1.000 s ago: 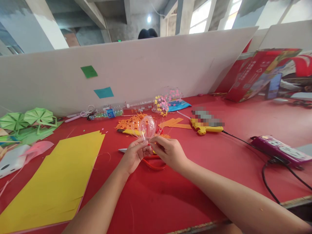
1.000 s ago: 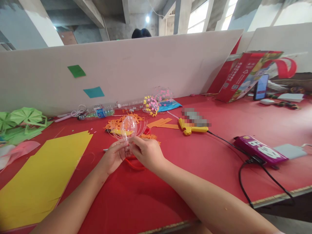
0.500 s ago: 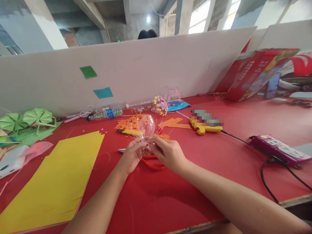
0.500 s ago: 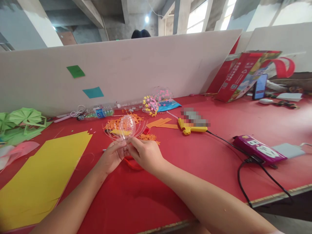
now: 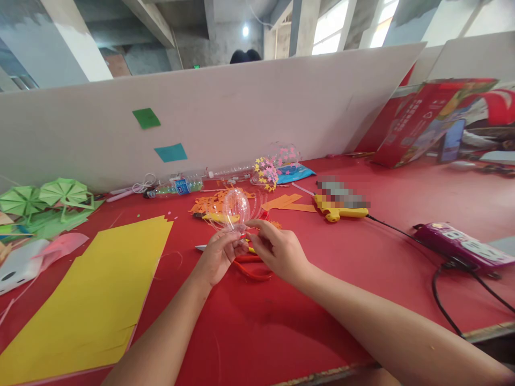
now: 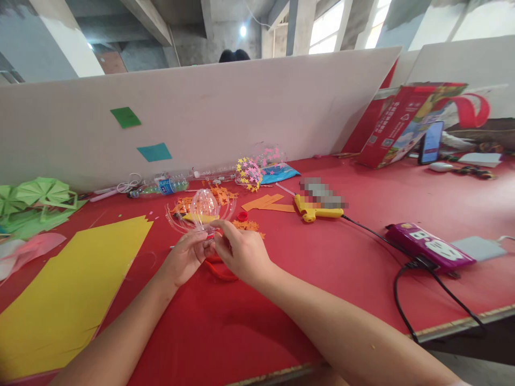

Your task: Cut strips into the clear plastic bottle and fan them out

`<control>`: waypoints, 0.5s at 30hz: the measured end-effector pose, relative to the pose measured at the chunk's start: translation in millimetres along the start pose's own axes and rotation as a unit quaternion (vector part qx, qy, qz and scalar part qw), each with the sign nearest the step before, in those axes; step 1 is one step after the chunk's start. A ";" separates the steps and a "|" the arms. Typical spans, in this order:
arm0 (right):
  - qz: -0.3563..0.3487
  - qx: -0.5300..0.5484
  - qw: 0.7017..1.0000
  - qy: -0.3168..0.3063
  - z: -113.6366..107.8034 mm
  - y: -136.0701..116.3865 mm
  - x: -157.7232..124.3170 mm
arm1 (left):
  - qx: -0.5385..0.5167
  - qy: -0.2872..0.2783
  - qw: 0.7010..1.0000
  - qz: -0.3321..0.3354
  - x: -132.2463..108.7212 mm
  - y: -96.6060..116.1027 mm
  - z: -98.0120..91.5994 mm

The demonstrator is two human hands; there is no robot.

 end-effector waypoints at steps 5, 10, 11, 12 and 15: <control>0.011 0.007 1.000 0.004 1.4 2.2 -0.4 | 0.013 -0.006 1.000 -0.001 -0.4 -0.6 1.1; 0.044 0.033 0.998 -0.001 2.1 5.3 0.8 | 0.031 -0.015 0.999 -0.006 -0.5 -2.0 0.9; 0.048 0.039 0.998 -0.001 2.2 5.6 0.9 | 0.035 -0.017 0.999 -0.008 -0.5 -2.6 0.7; 0.051 0.045 0.998 -0.001 2.1 5.7 1.0 | 0.039 -0.018 0.999 -0.010 -0.5 -3.1 0.5; 0.058 0.057 0.997 0.001 1.7 6.3 0.7 | 0.041 -0.015 0.999 -0.012 -0.6 -3.9 -0.2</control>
Point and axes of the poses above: each hand's wrist, its own x-axis towards the middle knuckle, its own z-axis out of the palm, y = z × x, the point moved 7 cm from there along x, towards the middle knuckle, and after that the axes turned 5 degrees about -y, right-handed, at the moved point
